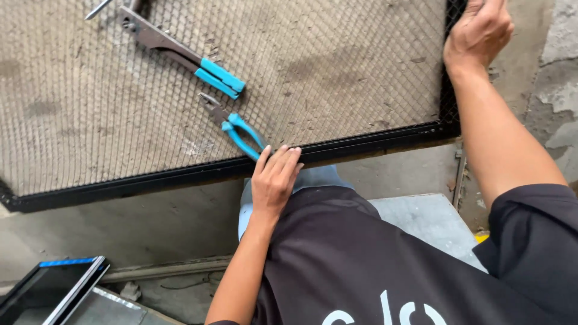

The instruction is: Installing a wire mesh into a metal frame by tucking the edges with a screwdriver.

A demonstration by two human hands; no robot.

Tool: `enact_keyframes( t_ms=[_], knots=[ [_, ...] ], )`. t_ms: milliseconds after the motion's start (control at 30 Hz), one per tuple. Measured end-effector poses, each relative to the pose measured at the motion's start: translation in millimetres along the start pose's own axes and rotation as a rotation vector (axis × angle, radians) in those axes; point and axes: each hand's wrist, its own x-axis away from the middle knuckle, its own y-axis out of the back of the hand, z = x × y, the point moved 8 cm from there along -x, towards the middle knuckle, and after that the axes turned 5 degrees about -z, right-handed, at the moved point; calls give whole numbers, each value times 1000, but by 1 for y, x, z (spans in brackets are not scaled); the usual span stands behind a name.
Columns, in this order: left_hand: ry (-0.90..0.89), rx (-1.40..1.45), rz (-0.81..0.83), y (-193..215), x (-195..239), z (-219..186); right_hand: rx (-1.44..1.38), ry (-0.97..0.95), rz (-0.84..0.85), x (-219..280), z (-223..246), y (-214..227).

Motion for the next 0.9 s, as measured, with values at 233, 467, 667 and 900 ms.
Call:
enact_keyframes(
  t_ms=[233,467,667,900],
  knots=[
    [66,83,4,0,2,10,18,-38,-68,-3,1,6],
    [243,-101,80,2,21,48,202,-89,44,32,-64,-68],
    [592,-9,-33,68,115,101,182,32,142,4,10,27],
    [1157,172,-87,79,197,149,-568,26,174,30,233,192]
  ],
)
